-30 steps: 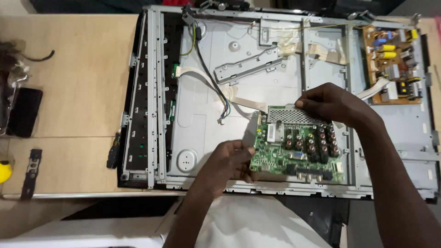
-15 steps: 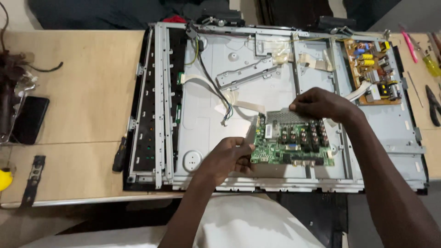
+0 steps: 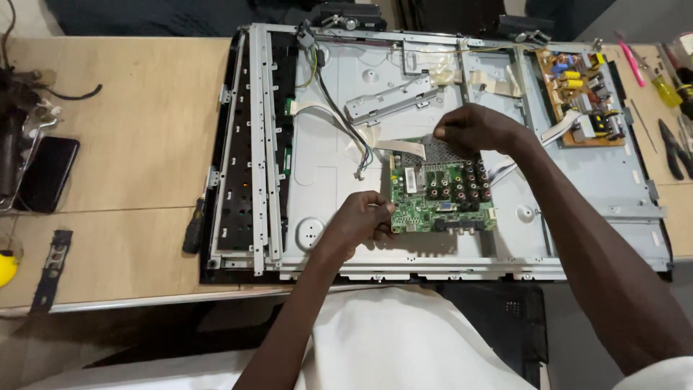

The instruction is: The person works on an opened flat-screen TV lying face-down on a table. They disconnect a cable harness from the main board, unclip and remove a metal bracket from the chassis, then lift the main board out and set it on the table, and finally handle the power supply board at the edge of the chassis.

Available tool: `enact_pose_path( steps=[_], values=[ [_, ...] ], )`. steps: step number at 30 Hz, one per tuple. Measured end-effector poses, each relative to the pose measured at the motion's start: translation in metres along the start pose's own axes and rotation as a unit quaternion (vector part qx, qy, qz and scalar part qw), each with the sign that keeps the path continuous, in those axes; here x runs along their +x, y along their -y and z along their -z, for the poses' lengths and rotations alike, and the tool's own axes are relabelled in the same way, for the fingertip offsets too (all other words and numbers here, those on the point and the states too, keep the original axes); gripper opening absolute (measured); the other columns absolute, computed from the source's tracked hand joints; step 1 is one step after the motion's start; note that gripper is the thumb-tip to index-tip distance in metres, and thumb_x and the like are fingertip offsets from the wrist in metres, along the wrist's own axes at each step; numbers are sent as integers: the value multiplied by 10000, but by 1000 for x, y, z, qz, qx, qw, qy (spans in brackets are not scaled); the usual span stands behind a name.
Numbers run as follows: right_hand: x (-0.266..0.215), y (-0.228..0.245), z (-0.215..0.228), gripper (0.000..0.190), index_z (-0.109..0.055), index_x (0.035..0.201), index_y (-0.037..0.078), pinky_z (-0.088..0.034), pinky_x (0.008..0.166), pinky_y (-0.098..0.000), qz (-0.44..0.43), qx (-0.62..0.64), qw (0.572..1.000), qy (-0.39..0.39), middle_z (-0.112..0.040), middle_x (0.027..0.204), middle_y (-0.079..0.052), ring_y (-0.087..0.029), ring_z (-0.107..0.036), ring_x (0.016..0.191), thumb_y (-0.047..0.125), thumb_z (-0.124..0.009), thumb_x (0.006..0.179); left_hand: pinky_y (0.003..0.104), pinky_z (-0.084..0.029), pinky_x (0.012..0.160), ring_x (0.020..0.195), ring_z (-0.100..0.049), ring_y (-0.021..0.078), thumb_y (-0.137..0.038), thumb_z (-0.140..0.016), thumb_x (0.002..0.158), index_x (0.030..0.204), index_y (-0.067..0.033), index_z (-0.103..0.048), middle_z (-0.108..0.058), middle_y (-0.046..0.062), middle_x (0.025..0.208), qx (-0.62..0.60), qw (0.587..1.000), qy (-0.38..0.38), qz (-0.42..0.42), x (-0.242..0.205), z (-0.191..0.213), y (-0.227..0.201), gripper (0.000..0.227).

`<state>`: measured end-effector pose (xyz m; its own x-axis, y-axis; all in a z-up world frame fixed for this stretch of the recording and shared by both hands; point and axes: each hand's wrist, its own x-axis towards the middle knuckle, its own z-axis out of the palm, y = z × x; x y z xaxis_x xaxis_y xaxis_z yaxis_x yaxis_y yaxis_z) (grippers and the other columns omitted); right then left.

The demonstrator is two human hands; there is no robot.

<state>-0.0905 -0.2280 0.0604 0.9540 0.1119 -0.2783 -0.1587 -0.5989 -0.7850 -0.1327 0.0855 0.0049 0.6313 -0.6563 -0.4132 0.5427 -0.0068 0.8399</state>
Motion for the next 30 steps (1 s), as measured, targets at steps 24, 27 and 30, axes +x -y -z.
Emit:
enact_pose_path(
  steps=[24,27,30],
  values=[
    [-22,-13,-22,173,-763,1002,27,-541,662,-362,10,-21,1000,-2,-683,680,-106,-193,-640,642,194,-741,967,365,-612,631,550,-738,197,-163,-617,887,1037,-45,-784,-739,87,652,359,932,-48,-9,-9,-10,-3,254],
    [-22,-15,-24,195,-793,1030,78,-557,735,-383,-3,-57,998,-12,-725,707,-104,-216,-689,678,255,-764,953,378,-608,643,552,-736,197,-178,-609,883,999,-58,-793,-733,86,638,362,931,-47,-14,-5,-10,6,248],
    [-13,-27,-21,210,-801,1034,135,-564,783,-377,-8,-87,996,-25,-743,718,-72,-212,-725,717,320,-780,937,405,-607,682,543,-729,222,-178,-605,874,966,-65,-800,-700,74,581,380,923,-58,-18,-9,-12,3,243]
  ],
)
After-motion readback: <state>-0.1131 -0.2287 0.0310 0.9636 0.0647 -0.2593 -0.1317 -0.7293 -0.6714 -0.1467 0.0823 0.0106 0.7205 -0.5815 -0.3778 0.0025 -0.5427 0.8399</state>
